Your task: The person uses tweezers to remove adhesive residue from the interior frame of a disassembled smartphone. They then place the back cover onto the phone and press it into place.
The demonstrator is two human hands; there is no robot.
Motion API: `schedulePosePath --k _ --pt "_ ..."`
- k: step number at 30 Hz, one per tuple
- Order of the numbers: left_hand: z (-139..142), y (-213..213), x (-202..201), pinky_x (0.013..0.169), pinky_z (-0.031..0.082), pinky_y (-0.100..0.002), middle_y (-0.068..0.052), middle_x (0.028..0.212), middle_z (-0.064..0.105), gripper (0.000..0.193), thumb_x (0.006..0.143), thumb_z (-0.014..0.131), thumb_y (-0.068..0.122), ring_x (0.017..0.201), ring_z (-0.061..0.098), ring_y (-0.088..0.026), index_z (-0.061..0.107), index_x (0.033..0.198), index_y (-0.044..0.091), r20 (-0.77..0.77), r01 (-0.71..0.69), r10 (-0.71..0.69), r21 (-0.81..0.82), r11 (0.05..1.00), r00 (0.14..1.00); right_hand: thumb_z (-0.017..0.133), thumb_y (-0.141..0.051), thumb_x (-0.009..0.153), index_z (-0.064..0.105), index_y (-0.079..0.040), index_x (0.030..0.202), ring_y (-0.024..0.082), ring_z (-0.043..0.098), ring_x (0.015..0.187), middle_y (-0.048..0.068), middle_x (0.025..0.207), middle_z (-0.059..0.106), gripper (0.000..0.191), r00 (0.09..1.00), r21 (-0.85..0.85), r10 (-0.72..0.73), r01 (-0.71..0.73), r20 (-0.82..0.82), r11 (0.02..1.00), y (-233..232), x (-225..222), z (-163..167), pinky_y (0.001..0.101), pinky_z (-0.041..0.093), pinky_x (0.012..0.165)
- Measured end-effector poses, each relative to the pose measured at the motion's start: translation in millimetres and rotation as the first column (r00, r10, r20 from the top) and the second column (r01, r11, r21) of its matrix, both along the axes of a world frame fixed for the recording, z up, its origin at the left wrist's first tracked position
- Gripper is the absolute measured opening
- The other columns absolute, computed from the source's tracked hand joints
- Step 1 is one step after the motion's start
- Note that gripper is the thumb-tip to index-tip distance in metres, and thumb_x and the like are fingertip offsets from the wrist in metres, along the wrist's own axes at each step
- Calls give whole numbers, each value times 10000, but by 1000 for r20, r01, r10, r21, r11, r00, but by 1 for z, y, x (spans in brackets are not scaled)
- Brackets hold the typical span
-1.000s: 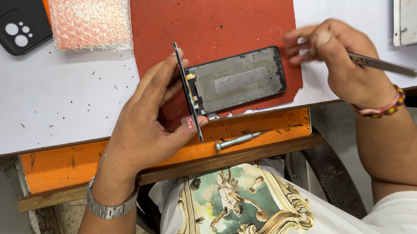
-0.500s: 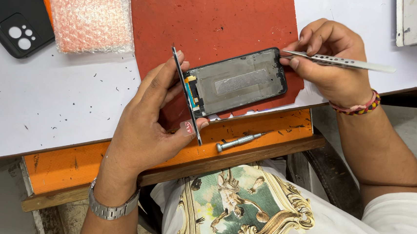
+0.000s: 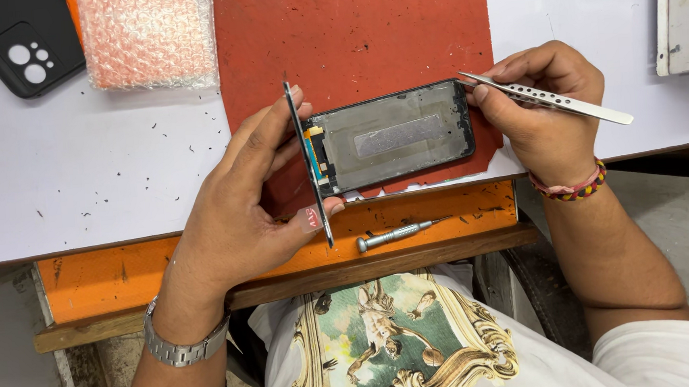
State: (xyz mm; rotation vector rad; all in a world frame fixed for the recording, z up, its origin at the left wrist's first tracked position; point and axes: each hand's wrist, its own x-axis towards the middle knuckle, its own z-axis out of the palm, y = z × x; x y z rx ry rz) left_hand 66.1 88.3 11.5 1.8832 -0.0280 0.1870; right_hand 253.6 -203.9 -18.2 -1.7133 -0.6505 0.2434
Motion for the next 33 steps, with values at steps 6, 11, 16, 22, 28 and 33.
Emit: schedulePosePath --k 6,11,16,22,28,33 --pt "0 0 0 1209 515 -431 -194 1545 481 959 866 868 148 1444 548 -311 272 1616 106 -9 1 -1 31 1000 1000 740 93 1075 572 18 1040 181 762 944 151 1000 720 187 1000 -23 -22 23 18 999 -1 -1 -1 250 652 848" --pt "0 1 1 1203 518 -433 -196 1532 495 972 855 874 170 1435 559 -317 272 1617 113 -32 6 -5 27 1000 999 727 96 1080 566 14 1051 183 765 944 153 996 728 184 999 17 -18 19 -27 1000 -1 -1 -1 262 659 857" --pt "-2 1 0 1191 520 -438 -208 1537 487 990 836 880 180 1430 553 -328 270 1613 111 -41 11 -10 20 1000 999 718 86 1095 556 12 1060 188 769 959 151 1010 722 181 1000 37 -3 4 -25 999 -1 0 -2 273 669 864" --pt "-3 1 0 1191 517 -441 -217 1539 480 979 843 876 169 1431 551 -335 274 1612 99 -42 9 -7 39 999 999 717 85 1094 558 14 1061 188 766 943 149 1000 718 177 1000 34 -12 12 -23 999 -1 -1 -2 276 671 858" --pt "-2 1 0 1188 523 -436 -209 1535 492 977 835 881 173 1425 560 -330 286 1607 106 -43 6 -4 41 999 999 716 98 1098 556 14 1050 192 764 967 153 1026 712 187 1000 35 2 -2 15 999 -3 -1 -3 274 666 878" --pt "-3 0 1 1188 523 -432 -199 1533 497 992 825 890 193 1422 564 -323 287 1608 114 -47 8 -5 51 999 999 715 110 1096 560 23 1054 197 764 966 153 1017 707 183 999 11 -1 1 52 1000 -3 -2 -4 276 666 876"
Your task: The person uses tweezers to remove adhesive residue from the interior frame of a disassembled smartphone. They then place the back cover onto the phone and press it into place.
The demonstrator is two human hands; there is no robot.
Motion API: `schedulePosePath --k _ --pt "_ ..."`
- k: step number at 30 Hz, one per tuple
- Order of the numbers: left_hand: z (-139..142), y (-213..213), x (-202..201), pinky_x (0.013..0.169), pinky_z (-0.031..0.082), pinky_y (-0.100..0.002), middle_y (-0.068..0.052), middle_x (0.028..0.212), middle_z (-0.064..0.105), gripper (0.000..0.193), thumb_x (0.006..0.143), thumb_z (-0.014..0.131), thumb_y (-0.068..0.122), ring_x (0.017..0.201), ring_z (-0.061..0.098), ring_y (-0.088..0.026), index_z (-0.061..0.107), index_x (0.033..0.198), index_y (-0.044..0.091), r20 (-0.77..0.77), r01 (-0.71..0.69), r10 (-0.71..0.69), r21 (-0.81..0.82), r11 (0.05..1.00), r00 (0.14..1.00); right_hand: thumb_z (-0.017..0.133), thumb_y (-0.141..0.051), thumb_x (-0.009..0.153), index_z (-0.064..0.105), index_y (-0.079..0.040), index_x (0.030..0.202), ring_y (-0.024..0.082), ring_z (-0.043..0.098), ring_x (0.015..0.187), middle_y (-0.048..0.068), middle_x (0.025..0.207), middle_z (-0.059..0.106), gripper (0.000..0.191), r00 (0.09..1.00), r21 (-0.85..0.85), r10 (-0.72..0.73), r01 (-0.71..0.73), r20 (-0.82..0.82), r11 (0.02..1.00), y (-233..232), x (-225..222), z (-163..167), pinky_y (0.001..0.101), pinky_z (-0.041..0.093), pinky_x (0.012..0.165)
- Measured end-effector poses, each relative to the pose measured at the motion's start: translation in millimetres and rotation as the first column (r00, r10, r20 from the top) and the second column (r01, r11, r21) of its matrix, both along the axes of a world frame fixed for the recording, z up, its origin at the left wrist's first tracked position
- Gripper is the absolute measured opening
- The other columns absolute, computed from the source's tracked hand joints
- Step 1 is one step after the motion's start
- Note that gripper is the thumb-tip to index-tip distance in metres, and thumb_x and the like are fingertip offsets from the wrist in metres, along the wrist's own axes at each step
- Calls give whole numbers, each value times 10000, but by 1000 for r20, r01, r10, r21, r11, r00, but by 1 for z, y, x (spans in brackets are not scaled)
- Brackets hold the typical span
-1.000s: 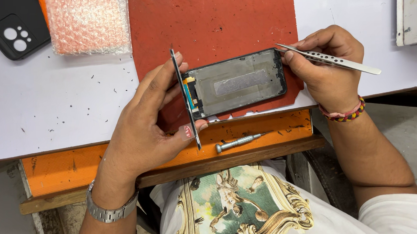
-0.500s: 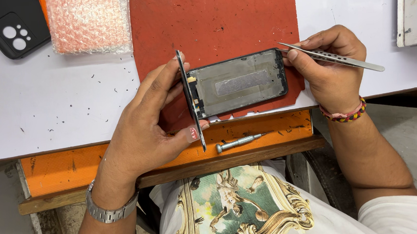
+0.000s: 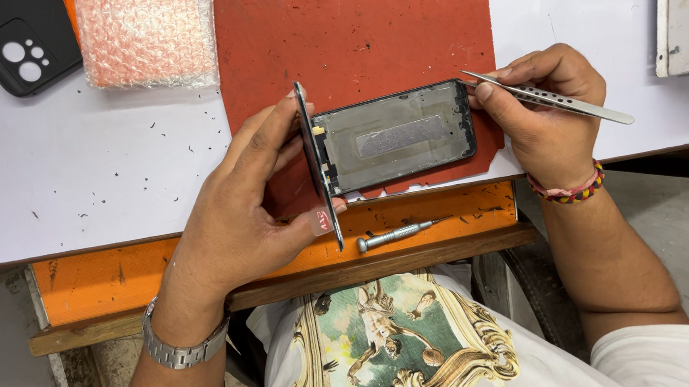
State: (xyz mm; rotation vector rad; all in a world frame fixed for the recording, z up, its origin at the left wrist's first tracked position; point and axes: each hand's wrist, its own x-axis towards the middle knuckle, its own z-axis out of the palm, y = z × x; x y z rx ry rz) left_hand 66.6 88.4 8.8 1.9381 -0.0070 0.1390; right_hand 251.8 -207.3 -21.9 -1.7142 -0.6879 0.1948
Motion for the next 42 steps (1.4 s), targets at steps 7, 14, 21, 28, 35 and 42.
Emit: schedulePosePath --k 7,14,21,28,35,42 --pt "0 1 0 1176 527 -433 -205 1533 492 1008 800 902 216 1413 561 -329 296 1598 112 12 -3 2 27 1000 1000 715 108 1095 560 20 1047 197 763 971 151 1021 704 185 1000 10 5 -5 -8 1000 0 0 0 273 668 881" --pt "1 0 1 1168 536 -438 -200 1529 504 1013 793 918 260 1411 566 -333 312 1593 118 16 -2 1 25 1000 1000 711 112 1094 558 14 1043 194 763 968 155 1019 706 188 1000 42 19 -18 -20 999 0 1 -1 274 669 880" --pt "0 0 0 1157 540 -435 -203 1523 501 979 817 889 223 1394 574 -327 301 1591 111 2 -8 8 34 999 1000 739 107 1086 571 8 1036 173 757 955 151 1014 719 202 999 -17 9 -8 42 1000 1 0 1 250 655 857" --pt "0 -1 0 1182 537 -423 -200 1539 498 965 861 867 191 1420 570 -324 270 1615 108 17 -10 10 -8 1000 1000 800 76 1043 603 -1 1021 125 732 930 127 1014 731 212 995 -103 -9 19 98 995 1 -2 -2 210 619 823" --pt "1 0 0 1173 528 -433 -207 1538 496 998 805 893 197 1410 565 -334 294 1597 103 16 -6 6 7 1000 1000 784 75 1039 589 -24 1044 144 746 976 122 1038 742 218 997 -49 -9 13 79 999 9 -7 2 236 629 865" --pt "0 0 0 1189 528 -431 -199 1539 498 975 842 871 172 1418 572 -327 277 1611 97 25 -2 2 15 1000 1000 794 73 1015 598 -29 1055 229 741 1123 109 1032 719 224 967 -99 87 -65 238 993 23 -8 4 375 621 1065"
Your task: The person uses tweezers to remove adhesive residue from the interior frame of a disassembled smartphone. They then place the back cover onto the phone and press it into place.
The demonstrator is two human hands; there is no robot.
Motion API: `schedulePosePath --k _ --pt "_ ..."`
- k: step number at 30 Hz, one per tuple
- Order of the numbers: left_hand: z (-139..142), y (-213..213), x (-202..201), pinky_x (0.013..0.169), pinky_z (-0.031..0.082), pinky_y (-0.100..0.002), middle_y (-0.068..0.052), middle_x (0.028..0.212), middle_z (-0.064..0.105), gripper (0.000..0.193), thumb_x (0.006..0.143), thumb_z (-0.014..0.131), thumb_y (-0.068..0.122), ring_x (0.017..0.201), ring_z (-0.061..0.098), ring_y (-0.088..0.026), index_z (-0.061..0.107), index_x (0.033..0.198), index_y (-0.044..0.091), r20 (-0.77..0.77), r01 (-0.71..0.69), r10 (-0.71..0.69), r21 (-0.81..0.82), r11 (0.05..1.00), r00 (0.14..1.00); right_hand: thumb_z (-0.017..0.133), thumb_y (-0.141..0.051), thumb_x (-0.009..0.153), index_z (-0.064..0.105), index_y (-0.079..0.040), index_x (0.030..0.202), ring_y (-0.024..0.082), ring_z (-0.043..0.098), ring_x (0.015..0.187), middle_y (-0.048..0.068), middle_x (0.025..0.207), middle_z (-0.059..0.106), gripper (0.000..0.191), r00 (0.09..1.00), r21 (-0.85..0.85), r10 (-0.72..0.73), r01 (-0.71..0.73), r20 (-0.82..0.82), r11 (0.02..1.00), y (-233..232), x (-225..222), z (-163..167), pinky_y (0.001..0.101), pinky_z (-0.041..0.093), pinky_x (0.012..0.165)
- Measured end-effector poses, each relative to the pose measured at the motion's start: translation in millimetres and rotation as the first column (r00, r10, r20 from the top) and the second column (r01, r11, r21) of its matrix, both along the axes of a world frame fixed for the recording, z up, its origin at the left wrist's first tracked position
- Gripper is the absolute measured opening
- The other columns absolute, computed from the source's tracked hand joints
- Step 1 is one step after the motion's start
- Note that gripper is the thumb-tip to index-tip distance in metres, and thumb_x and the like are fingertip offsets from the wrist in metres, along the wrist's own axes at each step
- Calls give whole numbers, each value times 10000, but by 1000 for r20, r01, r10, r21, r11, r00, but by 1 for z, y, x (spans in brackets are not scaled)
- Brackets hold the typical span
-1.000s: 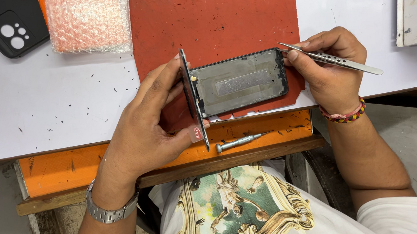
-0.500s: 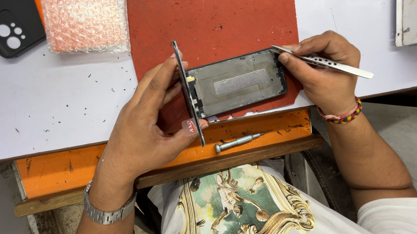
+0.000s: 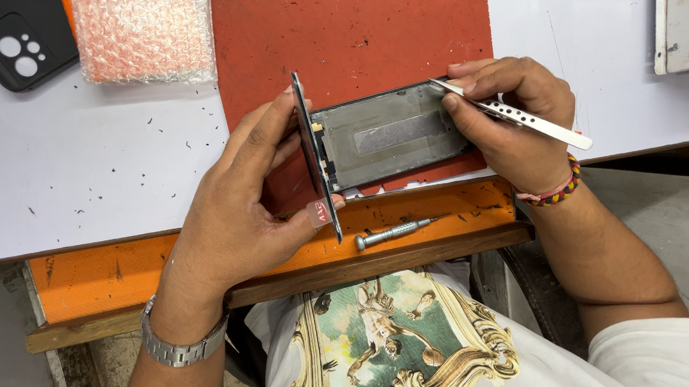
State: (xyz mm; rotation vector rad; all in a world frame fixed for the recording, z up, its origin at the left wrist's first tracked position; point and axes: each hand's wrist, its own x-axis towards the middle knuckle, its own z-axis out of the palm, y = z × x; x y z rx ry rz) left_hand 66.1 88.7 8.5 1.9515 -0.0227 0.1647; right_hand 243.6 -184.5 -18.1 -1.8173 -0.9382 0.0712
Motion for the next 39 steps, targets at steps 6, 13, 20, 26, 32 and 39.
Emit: schedulePosePath --k 6,13,20,26,32,39 --pt "1 -1 0 1178 527 -429 -201 1536 496 992 822 877 180 1409 570 -331 276 1607 97 -2 2 -2 14 1000 1000 803 83 1010 599 -12 1003 225 741 1091 109 1022 724 225 1000 -24 -15 16 22 1000 2 0 0 357 614 1060" --pt "0 -1 0 1175 537 -424 -197 1534 499 993 829 893 211 1406 578 -330 280 1603 99 11 -1 1 11 1000 1000 797 94 1004 594 -1 989 235 740 1101 123 1035 728 224 999 -33 -35 36 26 999 6 -4 3 334 610 1036" --pt "2 -1 0 1187 530 -432 -210 1527 497 956 871 859 178 1413 579 -327 263 1610 76 17 -10 10 -16 1000 1000 793 92 1009 583 8 962 238 748 1078 127 1000 718 231 997 -37 -68 70 49 997 7 -8 2 322 618 992" --pt "1 -2 0 1194 532 -431 -217 1534 491 955 877 859 164 1422 581 -335 259 1615 82 31 -10 11 -20 1000 999 792 91 1023 573 10 952 238 760 1050 122 963 701 243 993 -22 -94 95 65 995 6 -8 1 320 631 974" --pt "-2 -1 1 1166 546 -425 -206 1531 496 986 864 864 171 1400 582 -334 233 1619 103 16 -1 0 53 999 1000 789 93 1022 588 4 960 238 762 1067 134 986 719 229 997 -33 -70 71 38 997 5 -6 0 329 630 988" --pt "-4 0 0 1169 543 -427 -211 1541 486 1016 835 865 154 1407 575 -337 226 1624 123 15 -2 1 50 999 1000 804 73 1024 595 -28 1007 193 757 1062 116 1017 746 233 998 -22 -53 52 -44 998 4 1 -2 305 640 973"
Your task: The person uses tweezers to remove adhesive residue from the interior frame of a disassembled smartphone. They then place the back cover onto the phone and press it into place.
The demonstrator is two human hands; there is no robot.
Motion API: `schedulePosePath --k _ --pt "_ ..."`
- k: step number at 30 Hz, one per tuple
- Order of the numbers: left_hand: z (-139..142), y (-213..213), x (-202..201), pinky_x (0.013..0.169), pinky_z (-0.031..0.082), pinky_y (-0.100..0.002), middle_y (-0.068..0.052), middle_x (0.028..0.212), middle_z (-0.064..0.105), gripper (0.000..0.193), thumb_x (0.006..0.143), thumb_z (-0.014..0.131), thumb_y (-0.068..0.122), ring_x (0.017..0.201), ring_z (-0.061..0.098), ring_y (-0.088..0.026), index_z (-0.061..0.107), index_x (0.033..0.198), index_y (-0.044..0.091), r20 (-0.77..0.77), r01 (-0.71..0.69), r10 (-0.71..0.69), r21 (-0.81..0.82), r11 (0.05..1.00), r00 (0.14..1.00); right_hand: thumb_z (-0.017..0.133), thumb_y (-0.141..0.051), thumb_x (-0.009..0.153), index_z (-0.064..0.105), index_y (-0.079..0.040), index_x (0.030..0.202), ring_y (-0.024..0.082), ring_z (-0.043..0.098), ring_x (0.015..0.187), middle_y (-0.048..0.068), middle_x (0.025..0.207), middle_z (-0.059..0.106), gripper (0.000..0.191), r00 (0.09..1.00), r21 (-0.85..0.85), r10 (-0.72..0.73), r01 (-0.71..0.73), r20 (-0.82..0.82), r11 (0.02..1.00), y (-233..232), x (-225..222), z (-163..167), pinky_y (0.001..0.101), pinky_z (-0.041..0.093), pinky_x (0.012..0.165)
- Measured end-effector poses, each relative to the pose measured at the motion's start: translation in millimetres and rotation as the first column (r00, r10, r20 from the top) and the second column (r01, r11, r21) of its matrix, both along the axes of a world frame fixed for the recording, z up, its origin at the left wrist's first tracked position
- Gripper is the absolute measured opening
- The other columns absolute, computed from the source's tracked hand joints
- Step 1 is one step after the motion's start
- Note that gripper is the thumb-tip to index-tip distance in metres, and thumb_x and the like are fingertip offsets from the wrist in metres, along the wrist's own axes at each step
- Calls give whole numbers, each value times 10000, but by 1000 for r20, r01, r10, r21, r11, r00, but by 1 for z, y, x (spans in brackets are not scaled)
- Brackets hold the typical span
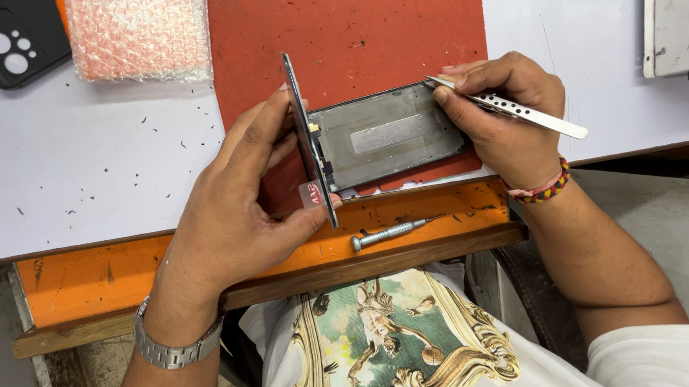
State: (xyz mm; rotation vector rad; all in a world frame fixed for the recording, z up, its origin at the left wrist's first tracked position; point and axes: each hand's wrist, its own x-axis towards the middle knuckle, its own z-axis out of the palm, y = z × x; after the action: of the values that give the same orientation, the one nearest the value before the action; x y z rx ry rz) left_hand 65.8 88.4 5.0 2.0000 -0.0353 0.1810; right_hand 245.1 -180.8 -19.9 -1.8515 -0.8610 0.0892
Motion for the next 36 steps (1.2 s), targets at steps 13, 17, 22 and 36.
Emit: schedulePosePath --k 13,17,22,36 --pt "0 0 0 1171 541 -426 -214 1545 481 987 847 857 153 1413 569 -335 241 1616 101 -9 -3 3 -20 1000 1000 833 45 1000 625 -8 975 189 757 1027 140 1005 741 216 996 -5 68 -68 -58 998 -3 11 -2 282 640 933" --pt "1 -1 0 1179 543 -421 -201 1536 498 975 862 871 189 1414 578 -325 257 1615 97 -14 -5 4 -51 999 1000 833 45 985 618 -7 984 186 749 1014 137 1022 736 222 994 -27 62 -65 -88 998 -1 10 4 276 631 923" --pt "5 -1 -1 1175 528 -440 -196 1530 503 1022 791 909 241 1406 574 -335 297 1599 113 -37 -5 3 -62 998 999 791 61 970 603 -7 1007 196 733 1034 121 1005 703 203 989 -67 144 -146 -38 987 3 12 17 284 625 922" --pt "7 -2 0 1199 527 -444 -172 1555 496 949 816 899 182 1438 555 -310 346 1582 86 -27 -12 9 -122 992 1000 691 85 1032 552 -14 1028 180 739 952 112 1094 637 171 910 246 110 -8 -401 969 -45 -2 19 296 659 875"
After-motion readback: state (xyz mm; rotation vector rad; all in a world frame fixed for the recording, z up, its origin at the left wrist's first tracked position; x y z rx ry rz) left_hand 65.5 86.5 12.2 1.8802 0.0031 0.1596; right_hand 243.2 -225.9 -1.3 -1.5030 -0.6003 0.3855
